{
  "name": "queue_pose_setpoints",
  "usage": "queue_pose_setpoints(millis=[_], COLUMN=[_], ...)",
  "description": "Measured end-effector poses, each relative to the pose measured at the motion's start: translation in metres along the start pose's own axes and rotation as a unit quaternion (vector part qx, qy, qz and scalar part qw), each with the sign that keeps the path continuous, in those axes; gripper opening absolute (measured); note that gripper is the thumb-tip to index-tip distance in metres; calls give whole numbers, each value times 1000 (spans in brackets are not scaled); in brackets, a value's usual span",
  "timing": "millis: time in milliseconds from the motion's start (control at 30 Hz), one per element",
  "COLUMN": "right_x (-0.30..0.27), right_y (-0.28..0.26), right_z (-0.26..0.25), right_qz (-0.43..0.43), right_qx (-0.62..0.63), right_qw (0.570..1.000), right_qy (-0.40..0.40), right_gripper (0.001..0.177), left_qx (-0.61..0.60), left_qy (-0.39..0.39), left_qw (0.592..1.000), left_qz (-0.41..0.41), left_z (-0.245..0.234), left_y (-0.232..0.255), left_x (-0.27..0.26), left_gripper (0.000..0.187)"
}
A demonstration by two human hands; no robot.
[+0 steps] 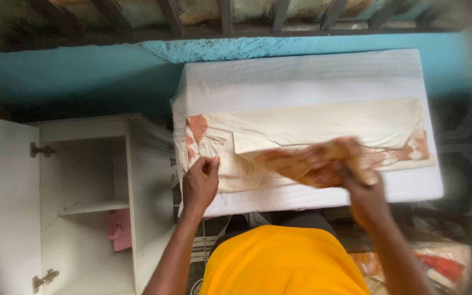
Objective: The person folds a white shirt with red-patterned accents on a table, smoothing the fabric and aligning the sleeves.
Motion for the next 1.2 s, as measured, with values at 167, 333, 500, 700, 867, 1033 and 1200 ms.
queue_pose_setpoints(millis=[167,333,500,700,867,1033,1200], right_x=[61,112,149,163,162,162,170], right_y=[-29,18,83,184,230,237,222], right_z=[-65,-146,-212,-269,-301,-313,-313], right_qz=[-34,51,113,222,286,292,272], right_qx=[60,-61,22,125,62,90,-149], right_qw=[993,985,980,954,951,942,946], right_qy=[94,153,164,157,101,136,98], right_gripper=[39,26,25,41,52,47,40], left_qx=[61,255,397,425,407,369,419], left_qy=[28,-109,-96,-33,-3,20,94], left_qw=[983,960,913,905,913,929,903], left_qz=[169,41,21,1,-14,-4,8], left_z=[12,57,69,70,74,75,66], left_y=[41,55,77,76,65,73,92], left_x=[53,90,116,150,159,148,124], left_gripper=[49,67,63,46,47,48,37])
Point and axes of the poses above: each hand's wrist, its own x-axis towards the middle knuckle, its own z-axis out of the palm, y = z × x, the point moved 6 cm from there along x, towards the middle knuckle, and after that the axes turned 12 degrees about -z, right-handed, at the moved point
